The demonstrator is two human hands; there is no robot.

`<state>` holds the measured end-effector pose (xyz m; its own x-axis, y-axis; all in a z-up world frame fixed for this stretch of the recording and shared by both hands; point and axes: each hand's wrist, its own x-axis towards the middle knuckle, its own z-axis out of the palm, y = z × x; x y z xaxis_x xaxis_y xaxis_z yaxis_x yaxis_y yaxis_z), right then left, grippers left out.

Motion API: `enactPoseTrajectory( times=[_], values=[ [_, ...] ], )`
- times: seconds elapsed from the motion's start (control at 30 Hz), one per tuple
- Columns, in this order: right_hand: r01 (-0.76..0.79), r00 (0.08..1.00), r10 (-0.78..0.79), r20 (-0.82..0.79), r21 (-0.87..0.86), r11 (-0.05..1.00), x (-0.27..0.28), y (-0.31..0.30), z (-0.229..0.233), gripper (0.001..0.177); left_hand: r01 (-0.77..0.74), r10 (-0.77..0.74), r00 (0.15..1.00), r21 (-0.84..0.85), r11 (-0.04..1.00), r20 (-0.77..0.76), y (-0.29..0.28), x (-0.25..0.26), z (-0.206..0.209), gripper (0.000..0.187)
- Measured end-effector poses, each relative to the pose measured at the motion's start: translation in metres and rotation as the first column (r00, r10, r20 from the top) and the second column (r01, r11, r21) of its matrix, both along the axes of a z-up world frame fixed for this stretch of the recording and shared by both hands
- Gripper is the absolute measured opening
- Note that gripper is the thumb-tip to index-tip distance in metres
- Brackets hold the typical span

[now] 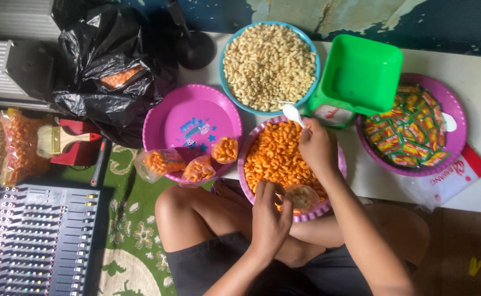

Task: Packaging mixed snacks into small plastic bags using a spoon

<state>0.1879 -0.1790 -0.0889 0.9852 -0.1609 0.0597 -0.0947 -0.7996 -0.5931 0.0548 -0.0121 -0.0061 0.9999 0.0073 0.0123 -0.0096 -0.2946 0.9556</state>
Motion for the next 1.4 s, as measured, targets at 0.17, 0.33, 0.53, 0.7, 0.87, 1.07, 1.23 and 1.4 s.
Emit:
enactPoseTrajectory(
  times=[0.17,0.33,0.53,0.7,0.87,1.07,1.23,1.4],
  values=[
    [0.053,0.998,-0.056,-0.034,-0.065,0.996,0.06,0.015,-0.02,0.026,0.008,-0.009,0.999,-0.034,0.999,-0.036,0.002,0.005,0.004,0.004],
    [0.101,0.995,-0.1,0.016,-0.053,0.993,0.105,0.021,-0.042,0.034,0.044,-0.046,0.996,-0.025,0.999,-0.071,0.002,0.009,0.002,0.004],
    [0.101,0.994,-0.102,0.026,0.041,0.994,0.136,0.024,-0.059,0.029,0.078,-0.082,0.996,-0.092,0.993,-0.039,0.007,0.016,-0.004,0.008],
    [0.121,0.988,-0.139,0.067,0.221,0.968,0.149,0.025,-0.083,0.029,0.068,-0.072,0.997,-0.109,0.992,-0.035,0.011,0.022,-0.005,0.007],
    [0.192,0.981,-0.178,-0.071,0.406,0.894,0.148,0.032,-0.068,0.03,0.07,-0.077,0.995,-0.105,0.992,-0.06,0.012,0.022,-0.007,0.013],
    [0.204,0.976,-0.215,-0.026,0.449,0.87,0.14,0.03,-0.07,0.028,0.051,-0.058,0.996,-0.106,0.993,-0.062,0.016,0.024,-0.005,0.009],
    [0.204,0.977,-0.207,-0.04,0.44,0.875,0.121,0.031,-0.05,0.021,0.048,-0.054,0.997,-0.111,0.993,-0.054,0.016,0.024,-0.004,0.006],
    [0.211,0.975,-0.166,-0.148,0.392,0.895,0.1,0.029,-0.038,0.02,0.038,-0.043,0.998,-0.096,0.995,-0.05,0.014,0.02,-0.005,0.008]
  ],
)
